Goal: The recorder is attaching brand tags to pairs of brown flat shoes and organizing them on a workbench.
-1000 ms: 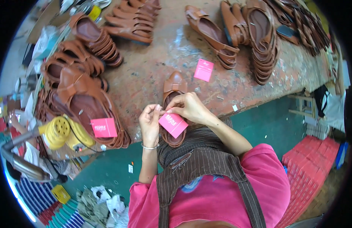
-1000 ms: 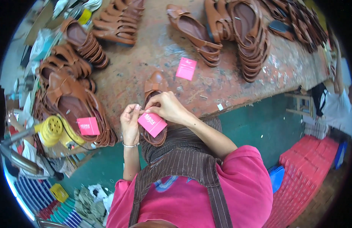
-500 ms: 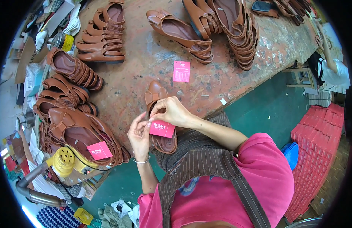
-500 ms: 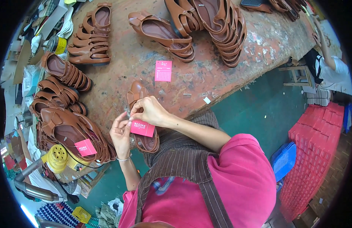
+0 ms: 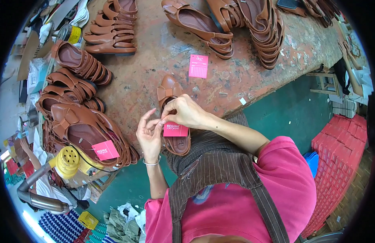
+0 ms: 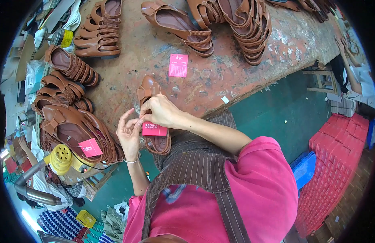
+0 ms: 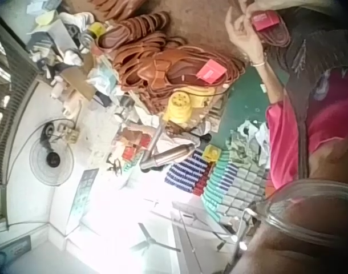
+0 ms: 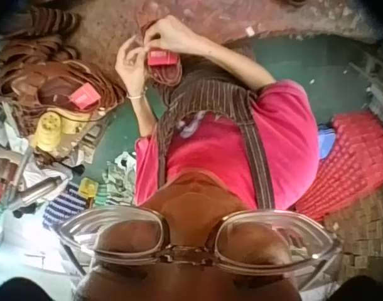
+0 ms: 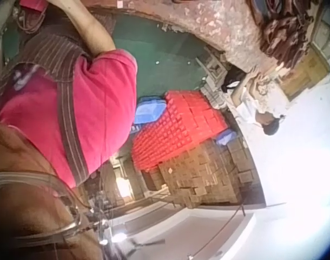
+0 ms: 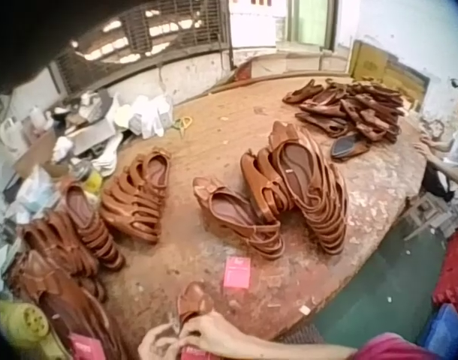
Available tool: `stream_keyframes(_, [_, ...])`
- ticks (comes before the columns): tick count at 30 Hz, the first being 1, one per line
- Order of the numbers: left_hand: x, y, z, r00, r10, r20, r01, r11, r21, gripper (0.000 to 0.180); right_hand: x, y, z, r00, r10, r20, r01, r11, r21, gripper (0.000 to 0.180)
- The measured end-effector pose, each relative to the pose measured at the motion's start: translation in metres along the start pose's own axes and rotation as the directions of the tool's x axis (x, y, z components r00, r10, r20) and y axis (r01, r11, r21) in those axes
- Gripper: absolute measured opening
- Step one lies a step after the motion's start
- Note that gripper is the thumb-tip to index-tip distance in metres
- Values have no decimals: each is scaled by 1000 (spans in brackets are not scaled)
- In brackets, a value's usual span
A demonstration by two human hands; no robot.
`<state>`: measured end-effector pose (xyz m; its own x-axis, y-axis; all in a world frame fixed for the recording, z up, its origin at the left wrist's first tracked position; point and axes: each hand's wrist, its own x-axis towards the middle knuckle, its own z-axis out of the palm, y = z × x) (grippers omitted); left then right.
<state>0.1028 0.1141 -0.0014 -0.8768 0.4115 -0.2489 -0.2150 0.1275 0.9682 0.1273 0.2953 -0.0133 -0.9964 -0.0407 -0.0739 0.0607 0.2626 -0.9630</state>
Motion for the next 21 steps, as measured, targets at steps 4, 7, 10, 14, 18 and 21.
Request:
stream_keyframes(4, [-2, -3, -1, 1000, -24, -16, 24, 999, -28, 42, -4, 6, 5, 999, -6, -42, 10, 996, 87, 14])
stream_keyframes(7, [-2, -4, 6, 1000, -24, -18, 23, 999, -35, 43, -9, 10, 7, 996, -6, -93, 19, 990, 140, 14])
stream_keyframes(10, [-9, 11, 19, 956, 89, -281, 12, 940, 342, 50, -10, 4, -15, 938, -139, -317, 136, 990, -31, 15])
stream_keyframes(14, [-16, -1, 4, 997, -78, 9, 39, 601, 798, 33, -1, 20, -68, 802, -126, -584, -221, 846, -485, 24])
stream_keyframes(18, [-32, 12, -13, 999, -14, -39, 33, 845, 534, 22, 8, 56, -86, 884, -115, -452, -258, 688, -678, 50])
stream_keyframes(21, [-59, 83, -51, 890, 214, -402, 47, 835, 548, 20, 11, 46, -88, 896, -25, -444, -308, 685, -660, 56])
